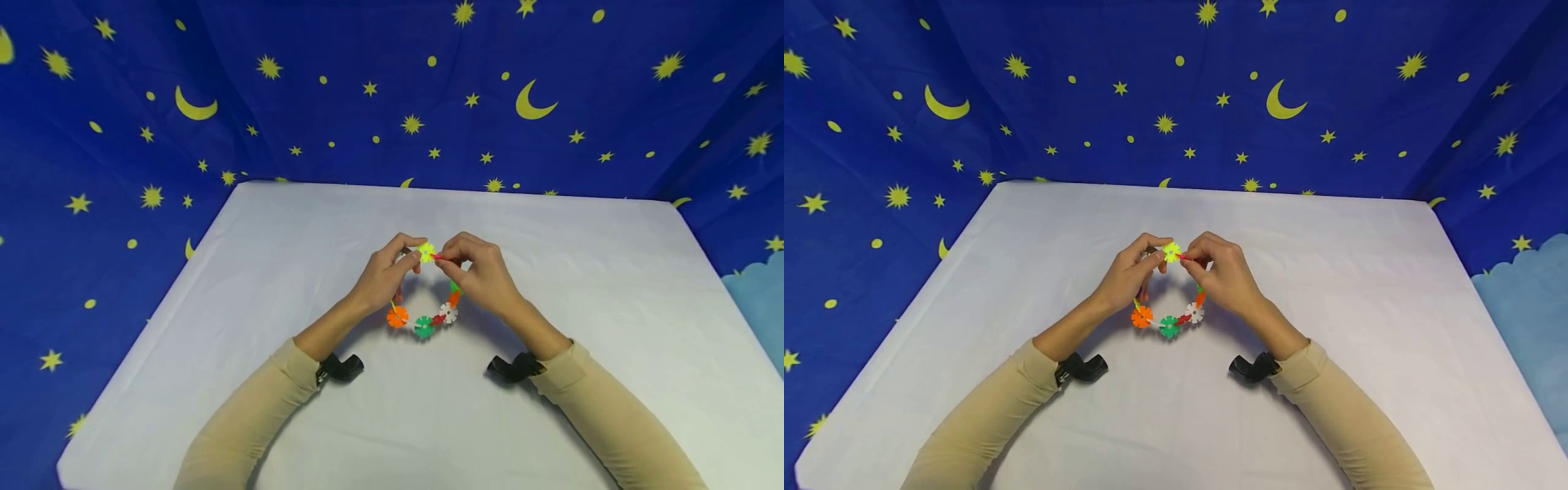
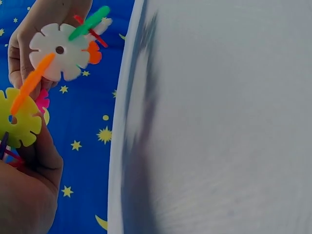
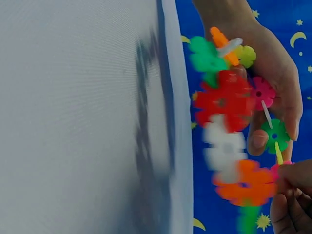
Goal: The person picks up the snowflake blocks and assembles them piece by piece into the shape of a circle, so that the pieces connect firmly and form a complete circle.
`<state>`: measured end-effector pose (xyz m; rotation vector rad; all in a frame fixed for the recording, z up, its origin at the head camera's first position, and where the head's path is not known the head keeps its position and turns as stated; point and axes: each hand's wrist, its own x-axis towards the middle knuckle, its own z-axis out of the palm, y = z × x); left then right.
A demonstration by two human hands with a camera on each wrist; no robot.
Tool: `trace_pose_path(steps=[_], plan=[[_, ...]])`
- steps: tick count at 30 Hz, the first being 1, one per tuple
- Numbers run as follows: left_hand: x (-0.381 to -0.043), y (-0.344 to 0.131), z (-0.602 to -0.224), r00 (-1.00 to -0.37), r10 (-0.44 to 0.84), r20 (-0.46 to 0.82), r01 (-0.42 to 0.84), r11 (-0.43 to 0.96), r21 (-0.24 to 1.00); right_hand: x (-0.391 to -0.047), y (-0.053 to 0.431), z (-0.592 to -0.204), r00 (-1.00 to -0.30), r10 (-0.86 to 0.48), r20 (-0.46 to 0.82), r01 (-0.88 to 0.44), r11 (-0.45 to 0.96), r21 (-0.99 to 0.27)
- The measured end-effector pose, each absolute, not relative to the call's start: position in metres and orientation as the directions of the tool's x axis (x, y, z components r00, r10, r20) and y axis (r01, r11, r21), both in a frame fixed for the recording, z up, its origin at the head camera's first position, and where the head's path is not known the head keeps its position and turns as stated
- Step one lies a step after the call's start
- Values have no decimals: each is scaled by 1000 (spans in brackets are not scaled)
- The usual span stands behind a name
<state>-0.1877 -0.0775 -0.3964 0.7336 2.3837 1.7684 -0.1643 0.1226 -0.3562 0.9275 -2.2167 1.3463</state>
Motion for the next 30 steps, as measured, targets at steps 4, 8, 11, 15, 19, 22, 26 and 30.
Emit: trace_pose_path(steps=[4,8,11,15,19,22,26,30], plan=[[-186,-76,-397,-882,421,213,326,216,920,-164,123,-359,-698,-329,636,-716,322,-619],[-186,-77,-396,-878,439,188,313,232,921,-162,124,-360,-698,-340,630,-716,324,-619],[-187,-77,-393,-876,442,191,314,223,923,-160,126,-353,-725,-363,585,-687,337,-643],[-189,-77,-389,-883,422,205,294,160,942,-161,131,-340,-827,-379,415,-543,349,-763],[-190,-78,-386,-894,393,216,274,98,957,-170,143,-340,-898,-354,263,-390,362,-847],[-186,-78,-378,-902,365,232,275,70,959,-183,155,-353,-923,-327,203,-323,371,-870],[-179,-79,-364,-908,340,244,278,54,959,-198,168,-369,-938,-330,108,-235,374,-897],[-178,-79,-360,-909,328,257,290,53,956,-204,176,-377,-927,-372,50,-200,375,-905]])
